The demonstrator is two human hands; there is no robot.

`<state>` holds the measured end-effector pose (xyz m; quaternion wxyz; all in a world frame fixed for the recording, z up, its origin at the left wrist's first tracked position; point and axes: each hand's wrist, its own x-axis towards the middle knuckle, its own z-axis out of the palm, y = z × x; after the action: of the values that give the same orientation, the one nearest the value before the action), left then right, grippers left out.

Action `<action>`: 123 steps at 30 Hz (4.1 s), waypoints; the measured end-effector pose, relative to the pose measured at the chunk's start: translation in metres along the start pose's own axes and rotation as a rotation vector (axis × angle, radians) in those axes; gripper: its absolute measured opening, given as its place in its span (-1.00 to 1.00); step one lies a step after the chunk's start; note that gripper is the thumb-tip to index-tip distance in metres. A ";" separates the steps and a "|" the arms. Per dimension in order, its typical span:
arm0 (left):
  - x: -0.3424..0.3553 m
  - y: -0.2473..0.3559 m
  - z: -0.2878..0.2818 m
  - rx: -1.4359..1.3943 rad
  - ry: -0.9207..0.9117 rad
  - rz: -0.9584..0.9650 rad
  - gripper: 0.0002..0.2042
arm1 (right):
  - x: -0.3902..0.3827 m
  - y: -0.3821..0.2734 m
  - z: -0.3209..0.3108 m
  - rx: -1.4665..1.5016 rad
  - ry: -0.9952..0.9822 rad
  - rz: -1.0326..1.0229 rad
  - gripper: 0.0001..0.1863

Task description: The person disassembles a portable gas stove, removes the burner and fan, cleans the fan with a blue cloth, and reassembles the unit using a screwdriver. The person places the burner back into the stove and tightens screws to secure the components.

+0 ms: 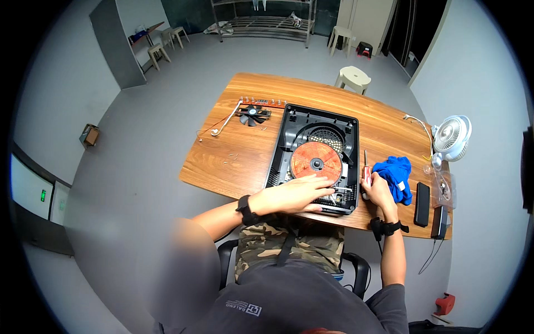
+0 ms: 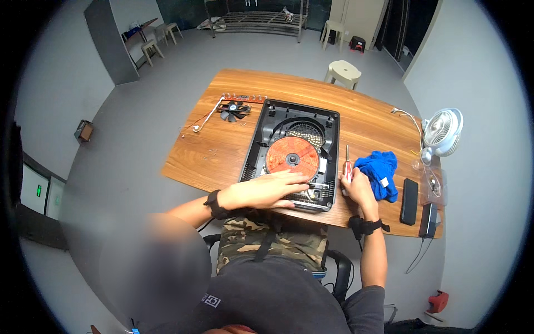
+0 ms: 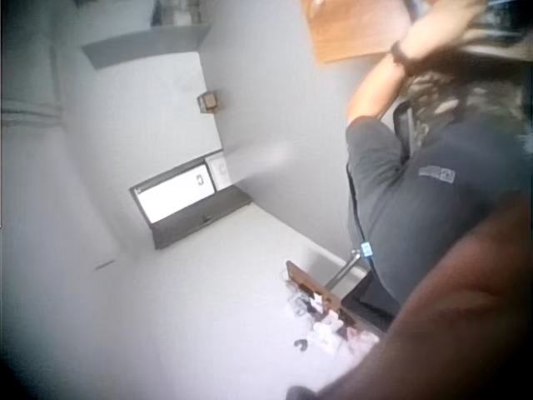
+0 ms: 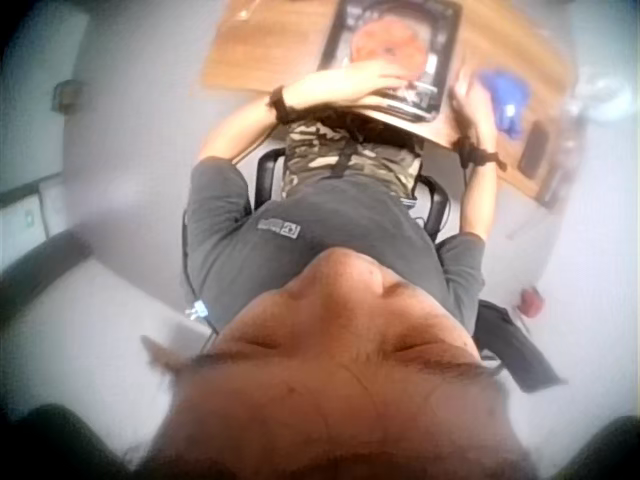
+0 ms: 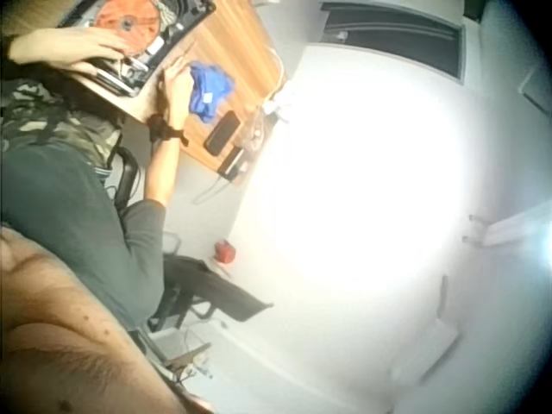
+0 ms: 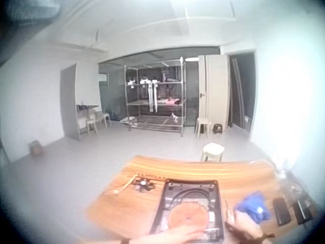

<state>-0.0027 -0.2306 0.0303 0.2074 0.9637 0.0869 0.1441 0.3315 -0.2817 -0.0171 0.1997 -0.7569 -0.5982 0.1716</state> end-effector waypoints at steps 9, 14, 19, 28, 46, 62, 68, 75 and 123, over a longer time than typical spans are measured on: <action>-0.061 0.003 -0.043 -0.068 0.105 -0.202 -0.50 | -0.007 -0.013 -0.003 0.049 0.027 0.042 -0.49; -0.097 -0.022 -0.084 -0.072 0.202 -0.337 -0.61 | -0.015 -0.009 -0.010 0.033 0.069 0.046 -0.50; -0.113 -0.108 -0.122 -0.005 0.309 -0.562 -0.68 | -0.027 -0.002 -0.015 0.077 0.212 0.038 -0.62; -0.071 -0.240 -0.136 0.404 0.142 -0.715 -0.65 | 0.000 0.023 -0.072 -0.236 0.403 -0.153 -0.46; -0.071 -0.267 -0.118 0.334 0.149 -0.689 -0.63 | 0.031 0.046 -0.034 -0.347 0.078 -0.035 -0.47; -0.070 -0.212 -0.170 -0.628 0.475 -0.735 -0.56 | 0.032 0.046 -0.030 -0.367 0.090 -0.039 -0.48; -0.062 -0.191 -0.187 -0.618 0.547 -0.603 -0.52 | 0.030 0.047 -0.031 -0.364 0.093 -0.042 -0.47; -0.051 -0.166 -0.184 -0.603 0.543 -0.565 -0.53 | 0.031 0.046 -0.030 -0.362 0.110 -0.049 -0.47; 0.026 -0.014 -0.090 -1.335 0.571 -0.346 -0.68 | 0.010 -0.235 -0.061 0.544 0.523 -0.827 -0.32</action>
<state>-0.0083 -0.1783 0.1093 0.7375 0.5305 0.1819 0.3762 0.1678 -0.2299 0.1543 0.5803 -0.3978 -0.7098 0.0335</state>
